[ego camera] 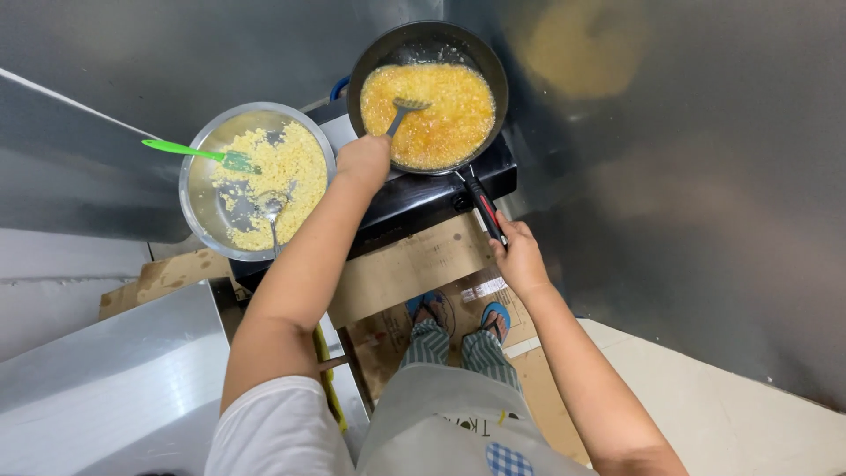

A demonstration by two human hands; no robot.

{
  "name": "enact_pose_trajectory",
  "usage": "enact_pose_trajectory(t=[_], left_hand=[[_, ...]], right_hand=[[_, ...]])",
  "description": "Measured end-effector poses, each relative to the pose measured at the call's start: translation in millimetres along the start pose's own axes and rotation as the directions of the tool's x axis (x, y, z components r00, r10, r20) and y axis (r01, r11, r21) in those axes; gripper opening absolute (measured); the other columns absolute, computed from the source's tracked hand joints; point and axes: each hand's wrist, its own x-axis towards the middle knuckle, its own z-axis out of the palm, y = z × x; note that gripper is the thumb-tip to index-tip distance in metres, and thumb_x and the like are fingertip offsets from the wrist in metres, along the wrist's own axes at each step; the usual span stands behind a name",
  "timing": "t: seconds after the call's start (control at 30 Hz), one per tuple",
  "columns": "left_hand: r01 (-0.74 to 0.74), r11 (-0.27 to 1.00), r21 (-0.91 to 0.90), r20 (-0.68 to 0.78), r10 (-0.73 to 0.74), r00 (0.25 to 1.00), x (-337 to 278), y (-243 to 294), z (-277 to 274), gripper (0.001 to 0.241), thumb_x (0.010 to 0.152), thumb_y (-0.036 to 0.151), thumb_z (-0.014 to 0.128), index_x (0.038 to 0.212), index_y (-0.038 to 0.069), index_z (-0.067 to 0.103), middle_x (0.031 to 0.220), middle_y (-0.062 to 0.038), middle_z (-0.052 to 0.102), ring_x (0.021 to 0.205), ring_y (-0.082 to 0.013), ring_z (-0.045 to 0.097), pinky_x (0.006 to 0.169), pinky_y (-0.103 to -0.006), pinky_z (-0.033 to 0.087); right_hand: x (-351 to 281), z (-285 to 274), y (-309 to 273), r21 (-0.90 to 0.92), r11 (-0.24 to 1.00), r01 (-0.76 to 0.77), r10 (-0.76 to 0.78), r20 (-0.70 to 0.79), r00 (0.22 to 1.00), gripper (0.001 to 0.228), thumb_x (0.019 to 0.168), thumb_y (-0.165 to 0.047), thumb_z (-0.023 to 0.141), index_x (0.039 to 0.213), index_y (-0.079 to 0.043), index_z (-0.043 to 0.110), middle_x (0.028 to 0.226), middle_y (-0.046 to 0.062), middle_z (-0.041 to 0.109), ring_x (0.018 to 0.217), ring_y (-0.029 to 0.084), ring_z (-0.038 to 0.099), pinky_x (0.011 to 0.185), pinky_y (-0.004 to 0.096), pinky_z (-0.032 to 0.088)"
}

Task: Stirring ingredients in a frying pan and a pot on a stove while managing food trays.

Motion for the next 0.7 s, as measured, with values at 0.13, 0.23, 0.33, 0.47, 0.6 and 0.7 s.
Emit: enact_pose_trajectory(t=[0.13, 0.23, 0.33, 0.47, 0.6, 0.7], left_hand=[[0.029, 0.999, -0.016, 0.064, -0.028, 0.998, -30.2, 4.7, -23.4, 0.024, 0.098, -0.001, 0.057, 0.112, 0.004, 0.076, 0.095, -0.021, 0.077, 0.092, -0.041, 0.079, 0.079, -0.0592, 0.063], [0.026, 0.999, -0.024, 0.067, -0.024, 0.997, -46.6, 8.4, -32.7, 0.028, 0.097, -0.003, 0.056, 0.114, 0.004, 0.076, 0.093, -0.02, 0.077, 0.09, -0.04, 0.079, 0.077, -0.0588, 0.063], [0.039, 0.999, -0.028, 0.119, -0.035, 0.992, -63.8, 18.2, -48.0, 0.028, 0.097, -0.004, 0.056, 0.113, 0.003, 0.077, 0.095, -0.022, 0.078, 0.094, -0.0415, 0.079, 0.078, -0.0596, 0.063], [0.003, 0.999, -0.039, 0.129, 0.002, 0.992, -75.1, 14.9, -73.6, 0.029, 0.096, -0.005, 0.055, 0.112, 0.003, 0.078, 0.094, -0.023, 0.078, 0.093, -0.0428, 0.079, 0.076, -0.0609, 0.063], [0.033, 0.996, -0.086, 0.143, -0.02, 0.989, -88.2, 18.4, -125.9, 0.021, 0.099, 0.007, 0.064, 0.114, 0.005, 0.079, 0.097, -0.025, 0.078, 0.1, -0.0479, 0.076, 0.084, -0.0633, 0.061], [0.03, 0.997, -0.066, 0.143, -0.021, 0.99, -94.6, 25.0, -134.2, 0.022, 0.099, 0.004, 0.062, 0.111, 0.006, 0.08, 0.094, -0.024, 0.078, 0.098, -0.0473, 0.077, 0.082, -0.0625, 0.061]], right_hand=[[-0.2, 2.0, 2.6, 0.008, 1.0, 0.005, -0.005, -0.005, 1.0, 0.063, 0.095, -0.019, 0.076, 0.156, -0.022, 0.058, 0.13, 0.014, 0.067, 0.125, 0.037, 0.067, 0.102, 0.045, 0.059], [-0.2, 1.4, 0.7, 0.005, 1.0, 0.013, -0.013, -0.019, 1.0, 0.063, 0.095, -0.018, 0.077, 0.155, -0.021, 0.059, 0.128, 0.015, 0.068, 0.123, 0.038, 0.068, 0.101, 0.045, 0.06], [-0.3, 0.1, -1.0, 0.009, 1.0, 0.008, -0.008, -0.015, 1.0, 0.061, 0.095, -0.018, 0.076, 0.154, -0.021, 0.06, 0.128, 0.015, 0.068, 0.123, 0.038, 0.068, 0.102, 0.045, 0.06], [1.5, 3.7, 3.8, -0.001, 1.0, 0.018, -0.018, -0.022, 1.0, 0.062, 0.095, -0.018, 0.076, 0.154, -0.022, 0.06, 0.129, 0.014, 0.068, 0.123, 0.037, 0.068, 0.102, 0.045, 0.06], [2.7, 3.8, 5.3, -0.005, 1.0, 0.008, -0.008, -0.017, 1.0, 0.062, 0.095, -0.019, 0.076, 0.155, -0.021, 0.06, 0.128, 0.013, 0.068, 0.123, 0.036, 0.068, 0.101, 0.044, 0.06], [2.3, 3.5, 3.6, -0.007, 1.0, 0.003, -0.003, -0.008, 1.0, 0.062, 0.095, -0.019, 0.076, 0.155, -0.022, 0.059, 0.129, 0.013, 0.068, 0.124, 0.036, 0.068, 0.102, 0.044, 0.06]])
